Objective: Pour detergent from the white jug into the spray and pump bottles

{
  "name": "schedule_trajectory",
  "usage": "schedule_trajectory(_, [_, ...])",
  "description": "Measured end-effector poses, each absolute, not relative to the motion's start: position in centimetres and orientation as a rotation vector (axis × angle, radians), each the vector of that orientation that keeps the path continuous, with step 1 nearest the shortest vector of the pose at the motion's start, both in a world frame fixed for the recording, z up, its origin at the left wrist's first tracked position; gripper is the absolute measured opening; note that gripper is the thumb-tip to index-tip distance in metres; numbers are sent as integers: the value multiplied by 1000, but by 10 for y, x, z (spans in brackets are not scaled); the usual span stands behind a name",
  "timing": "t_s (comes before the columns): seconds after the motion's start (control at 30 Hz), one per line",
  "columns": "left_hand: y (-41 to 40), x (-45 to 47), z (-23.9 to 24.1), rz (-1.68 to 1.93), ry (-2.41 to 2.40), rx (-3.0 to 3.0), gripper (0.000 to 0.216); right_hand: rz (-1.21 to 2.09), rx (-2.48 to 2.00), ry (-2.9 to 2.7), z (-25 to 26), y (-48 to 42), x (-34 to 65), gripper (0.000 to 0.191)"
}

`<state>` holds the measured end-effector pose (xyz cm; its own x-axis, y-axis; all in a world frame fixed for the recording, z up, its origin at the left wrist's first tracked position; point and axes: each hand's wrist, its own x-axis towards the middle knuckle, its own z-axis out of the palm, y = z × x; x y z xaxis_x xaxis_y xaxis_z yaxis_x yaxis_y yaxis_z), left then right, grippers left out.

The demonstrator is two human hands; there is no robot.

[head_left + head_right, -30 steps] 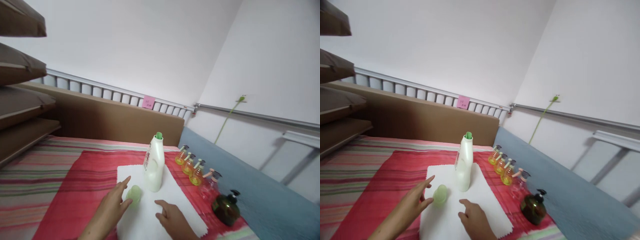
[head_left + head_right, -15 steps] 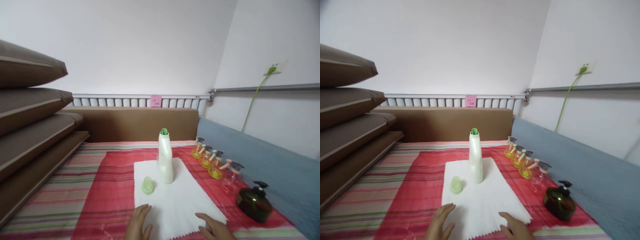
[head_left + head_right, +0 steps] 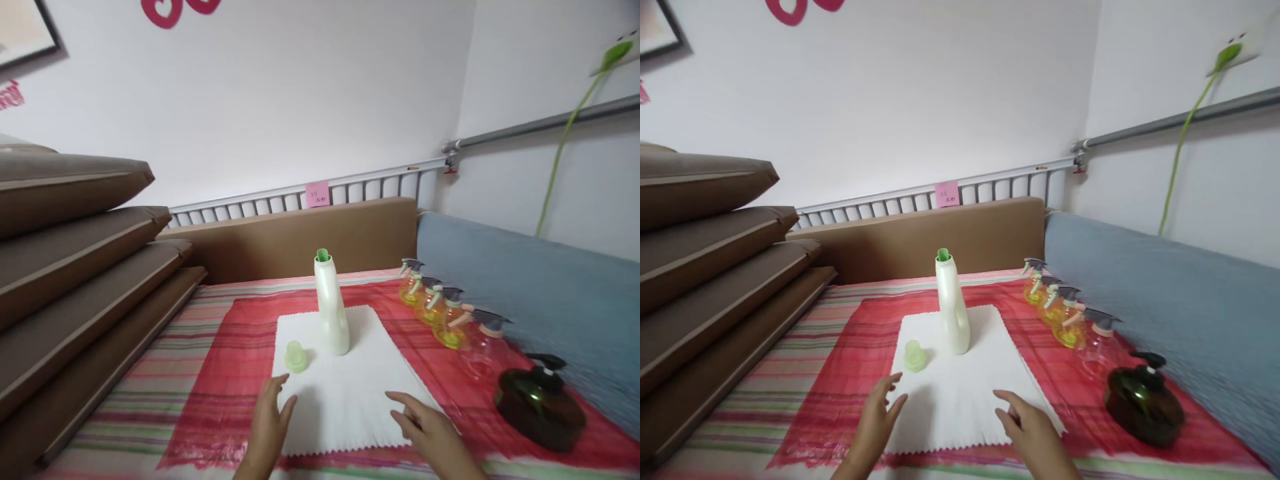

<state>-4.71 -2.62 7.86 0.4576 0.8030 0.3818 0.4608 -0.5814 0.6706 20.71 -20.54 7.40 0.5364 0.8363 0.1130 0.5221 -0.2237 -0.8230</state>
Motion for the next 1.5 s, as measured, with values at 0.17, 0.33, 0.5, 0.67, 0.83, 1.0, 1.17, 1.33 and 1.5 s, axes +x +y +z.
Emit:
schedule_trajectory(0.17, [0, -13, 105, 693, 1195, 2407, 47, 620, -1723, -1142, 89, -171, 221, 48])
schedule_trajectory(0.33, [25, 25, 113, 447, 1272, 2491, 52, 596, -1694, -1173, 63, -155, 238, 44])
schedule_trajectory(0.5, [53, 42, 115, 290, 1358, 2513, 44, 542, -1777, -1204, 52, -159, 244, 46])
schedule_trajectory(0.67, [94, 60, 128, 379, 1462, 2546, 44, 542, -1808, -1259, 55, -161, 243, 45])
schedule_trajectory(0.83, [121, 76, 117, 391, 1494, 2582, 42, 567, -1834, -1239, 63, -161, 245, 37])
schedule_trajectory(1.0, [135, 69, 117, 396, 1479, 2651, 42, 563, -1890, -1160, 74, -161, 246, 35])
schedule_trajectory(1.17, [100, 75, 154, 724, 1338, 2740, 41, 516, -1899, -1069, 80, -164, 247, 33])
schedule_trajectory(1.33, [6, 130, 176, 696, 715, 2647, 29, 517, -1941, -947, 82, -168, 252, 31])
schedule_trajectory(1.5, [-81, 199, 185, 583, 405, 2593, 28, 551, -1933, -877, 78, -169, 253, 24])
